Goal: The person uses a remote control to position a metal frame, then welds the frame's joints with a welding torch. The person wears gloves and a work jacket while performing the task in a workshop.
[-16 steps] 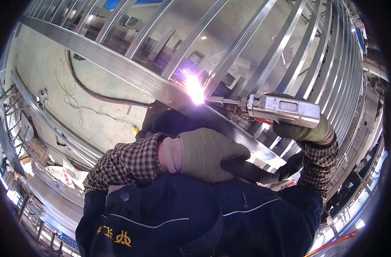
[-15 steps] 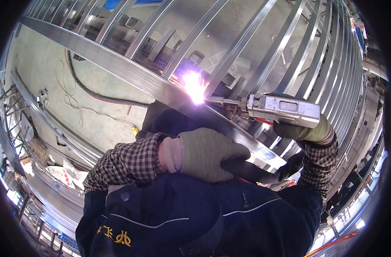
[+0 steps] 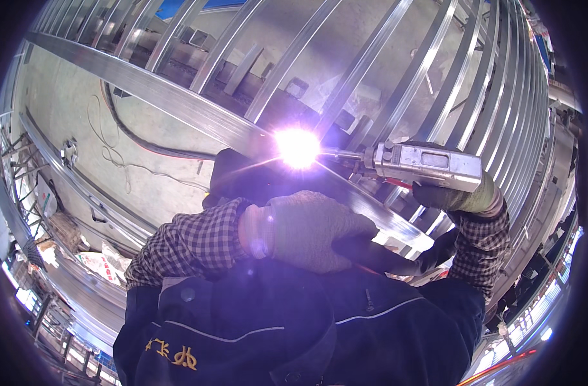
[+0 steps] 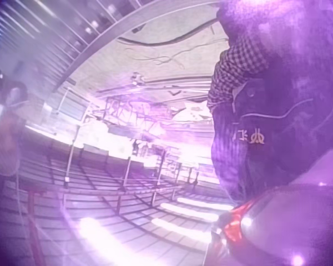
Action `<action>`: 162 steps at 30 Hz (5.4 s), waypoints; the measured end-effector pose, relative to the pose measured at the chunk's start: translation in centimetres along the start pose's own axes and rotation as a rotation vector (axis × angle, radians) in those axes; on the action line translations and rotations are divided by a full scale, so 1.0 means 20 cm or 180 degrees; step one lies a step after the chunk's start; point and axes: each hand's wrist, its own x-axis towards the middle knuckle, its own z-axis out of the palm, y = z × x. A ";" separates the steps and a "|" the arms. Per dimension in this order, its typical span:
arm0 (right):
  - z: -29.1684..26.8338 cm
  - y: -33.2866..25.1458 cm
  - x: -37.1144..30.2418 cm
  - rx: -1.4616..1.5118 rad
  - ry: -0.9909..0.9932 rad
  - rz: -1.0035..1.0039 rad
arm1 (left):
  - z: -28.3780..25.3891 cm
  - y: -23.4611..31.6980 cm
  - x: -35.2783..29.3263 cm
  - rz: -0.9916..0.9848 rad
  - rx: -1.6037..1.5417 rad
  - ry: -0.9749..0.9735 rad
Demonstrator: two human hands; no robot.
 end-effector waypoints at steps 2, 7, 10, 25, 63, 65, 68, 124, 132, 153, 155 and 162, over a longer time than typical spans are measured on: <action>0.00 -0.01 -0.01 -0.0274 0.0072 0.0021 | -0.02 -0.01 0.00 0.0007 -0.0016 -0.0079; -0.01 -0.05 -0.02 -0.0370 0.0214 0.0274 | -0.08 -0.05 -0.04 0.0036 -0.0146 -0.0244; 0.02 -0.07 0.03 -0.0414 0.0336 0.0478 | -0.10 -0.06 -0.08 0.0131 -0.0052 -0.0108; 0.13 -0.16 0.41 -0.0092 -0.0059 0.0491 | -0.21 -0.13 -0.28 0.0039 -0.0258 -0.0065; 0.09 -0.03 0.31 -0.0333 -0.0047 0.0051 | -0.20 -0.12 -0.22 0.0134 -0.0123 -0.0061; 0.09 -0.03 0.29 -0.0099 0.0034 0.0475 | -0.20 -0.12 -0.22 0.0188 -0.0159 0.0018; 0.09 -0.02 0.28 -0.0151 0.0077 0.0480 | -0.19 -0.12 -0.22 0.0240 -0.0128 0.0094; 0.18 -0.34 0.90 -0.0498 -0.0344 0.0652 | -0.37 -0.15 -0.51 0.0158 -0.0036 0.0723; 0.19 -0.23 0.95 -0.1134 -0.0334 -0.1024 | -0.38 -0.14 -0.51 0.0048 -0.0104 0.0619; 0.19 -0.28 0.84 0.0339 -0.0355 0.0849 | -0.40 -0.13 -0.49 0.0044 -0.0130 0.0632; 0.18 -0.27 0.85 0.0186 -0.0278 0.0383 | -0.40 -0.13 -0.49 0.0067 -0.0120 0.0708; 0.15 -0.23 0.85 -0.0339 -0.0661 -0.0213 | -0.41 -0.13 -0.48 0.0112 -0.0103 0.0625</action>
